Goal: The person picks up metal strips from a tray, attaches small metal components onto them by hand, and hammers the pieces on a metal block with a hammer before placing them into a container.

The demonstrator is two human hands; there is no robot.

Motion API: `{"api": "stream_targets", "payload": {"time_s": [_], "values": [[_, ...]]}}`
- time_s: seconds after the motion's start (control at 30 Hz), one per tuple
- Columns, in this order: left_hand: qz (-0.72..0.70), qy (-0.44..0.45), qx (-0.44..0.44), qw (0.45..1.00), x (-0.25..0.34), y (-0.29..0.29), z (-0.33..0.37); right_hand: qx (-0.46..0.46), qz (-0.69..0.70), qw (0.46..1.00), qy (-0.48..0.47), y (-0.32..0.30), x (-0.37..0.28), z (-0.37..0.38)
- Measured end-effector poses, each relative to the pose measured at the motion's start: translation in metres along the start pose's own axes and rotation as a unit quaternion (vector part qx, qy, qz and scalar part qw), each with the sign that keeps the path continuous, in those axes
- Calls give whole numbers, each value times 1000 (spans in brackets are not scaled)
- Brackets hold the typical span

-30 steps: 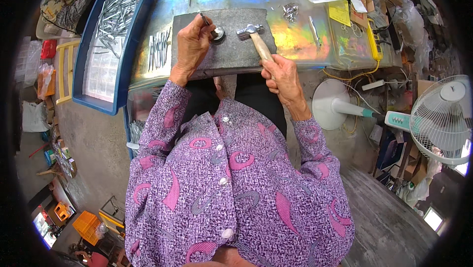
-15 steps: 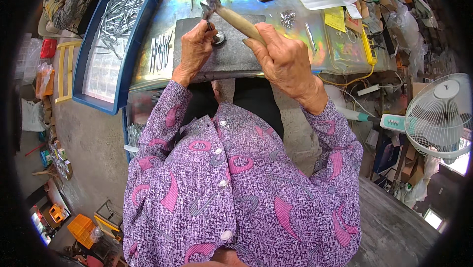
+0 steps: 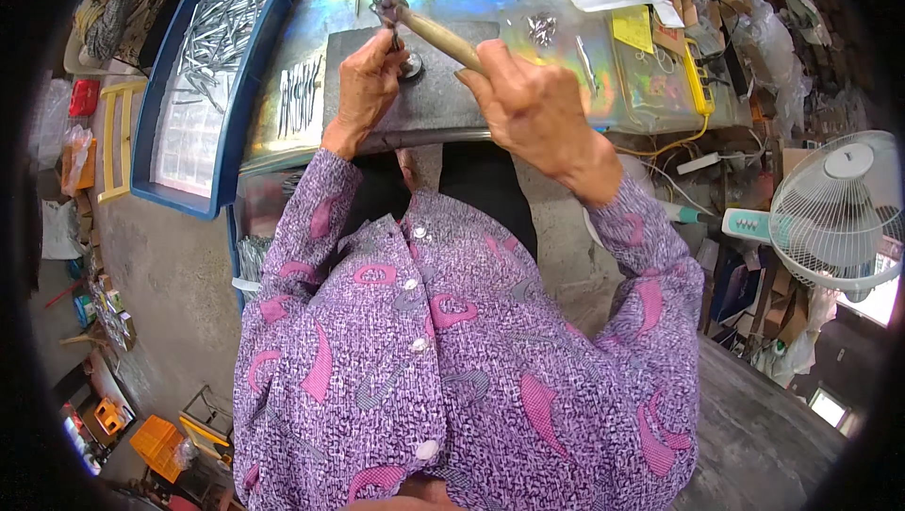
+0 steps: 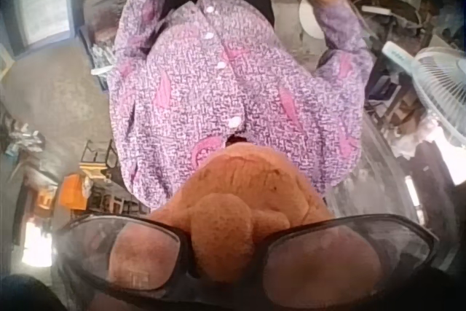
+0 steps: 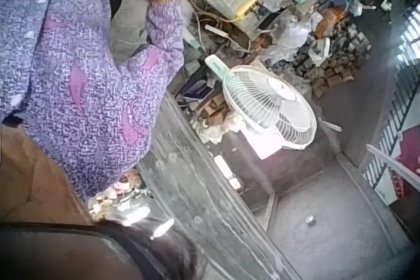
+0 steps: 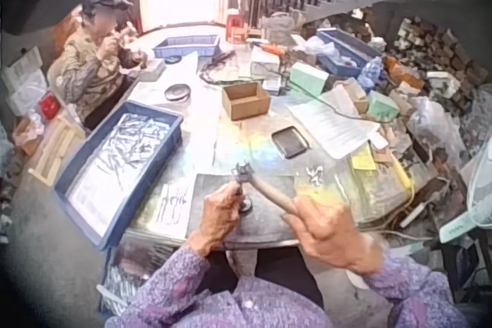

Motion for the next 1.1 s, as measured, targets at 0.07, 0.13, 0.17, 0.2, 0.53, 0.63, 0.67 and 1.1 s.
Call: {"api": "stream_targets", "payload": {"time_s": [0.07,0.13,0.17,0.2,0.53,0.63,0.67,1.1], "values": [[-2,-6,-3,1000,-2,0,-1,-36,88,990,100,3,5,0],[15,7,-4,1000,0,-3,1,-7,127,988,88,-10,-4,14],[16,6,-3,1000,-1,-2,0,25,163,983,76,-19,-8,21],[1,-3,-3,1000,-1,-2,0,16,184,971,153,-25,-8,19],[21,9,2,1000,7,-5,3,-38,123,977,169,-5,0,3],[32,22,3,999,0,-4,0,14,199,953,229,-7,3,-4],[34,21,5,999,-3,-4,0,9,257,920,294,3,11,-16],[-464,-321,70,822,-60,-27,-21,61,564,584,581,104,30,-129]]}}
Point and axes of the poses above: each hand's wrist, its own z-axis towards the middle knuckle, its own y-axis out of the palm, x = y × z, the point moved 5 cm from there along z, towards the middle knuckle, and after that the axes turned 2 degrees about x, right-handed, at the moved point
